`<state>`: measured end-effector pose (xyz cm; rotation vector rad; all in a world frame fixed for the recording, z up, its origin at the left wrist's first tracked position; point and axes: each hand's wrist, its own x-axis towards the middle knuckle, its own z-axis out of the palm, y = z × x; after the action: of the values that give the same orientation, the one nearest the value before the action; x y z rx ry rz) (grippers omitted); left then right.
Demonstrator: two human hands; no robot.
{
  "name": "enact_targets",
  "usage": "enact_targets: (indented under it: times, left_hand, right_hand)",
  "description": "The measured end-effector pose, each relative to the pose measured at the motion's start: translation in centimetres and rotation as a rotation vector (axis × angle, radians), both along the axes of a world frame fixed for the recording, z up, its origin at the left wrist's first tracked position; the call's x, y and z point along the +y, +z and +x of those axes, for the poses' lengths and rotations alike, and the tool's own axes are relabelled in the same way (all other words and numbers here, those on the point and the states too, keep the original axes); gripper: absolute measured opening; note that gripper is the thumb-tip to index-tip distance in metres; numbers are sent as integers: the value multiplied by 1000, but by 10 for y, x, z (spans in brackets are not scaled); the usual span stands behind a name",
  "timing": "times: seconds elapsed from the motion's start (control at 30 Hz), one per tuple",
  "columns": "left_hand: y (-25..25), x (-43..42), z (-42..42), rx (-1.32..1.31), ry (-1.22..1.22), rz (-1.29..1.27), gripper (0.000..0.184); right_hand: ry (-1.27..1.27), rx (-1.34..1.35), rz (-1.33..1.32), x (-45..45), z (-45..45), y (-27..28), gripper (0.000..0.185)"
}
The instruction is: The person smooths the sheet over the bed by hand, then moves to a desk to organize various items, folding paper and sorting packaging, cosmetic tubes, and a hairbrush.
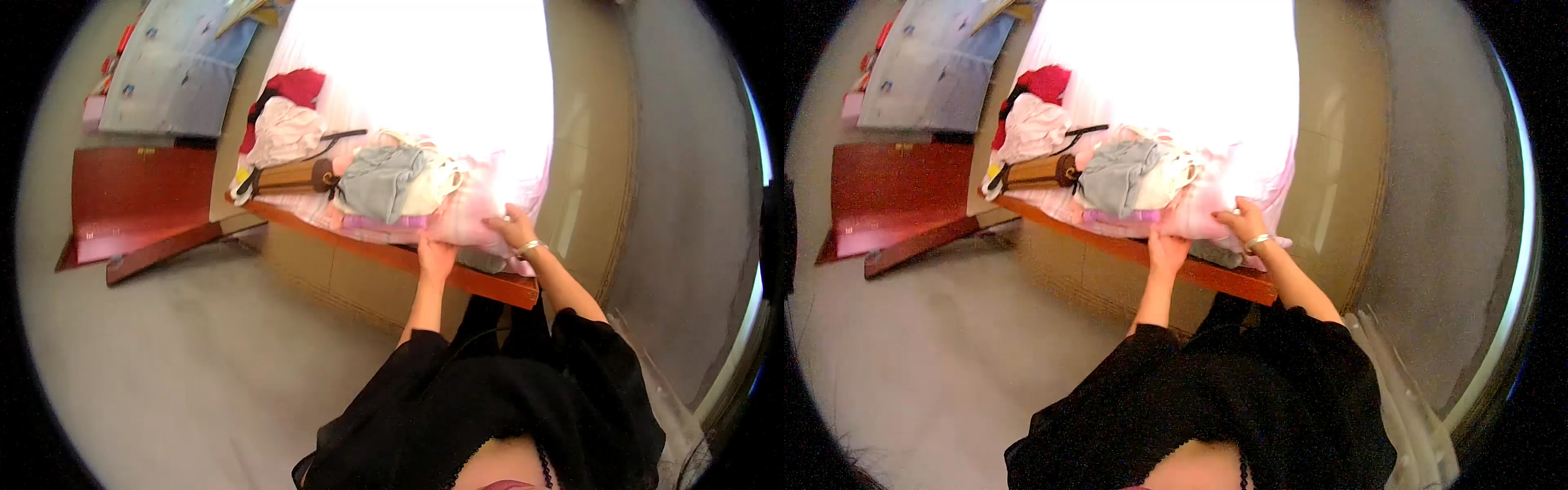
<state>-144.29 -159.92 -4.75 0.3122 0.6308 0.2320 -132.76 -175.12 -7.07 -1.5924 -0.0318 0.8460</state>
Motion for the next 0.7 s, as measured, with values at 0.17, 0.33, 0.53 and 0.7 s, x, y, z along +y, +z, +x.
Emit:
enact_targets:
  times: [0.17,0.33,0.53,0.7]
  left_hand:
    - [-82,-20,-26,59,78,-77,23]
    - [-176,-34,-53,699,-80,74,15]
    - [-55,4,-50,745,-163,300,27]
    - [-8,68,-16,864,-100,1933,38]
  right_hand:
    - [229,-387,-302,-39,-34,-6,34]
    - [643,-301,-601,-73,-81,-80,39]
    - [1246,-118,-700,-98,-45,-57,35]
    - [1241,-122,-772,-151,-28,-65,31]
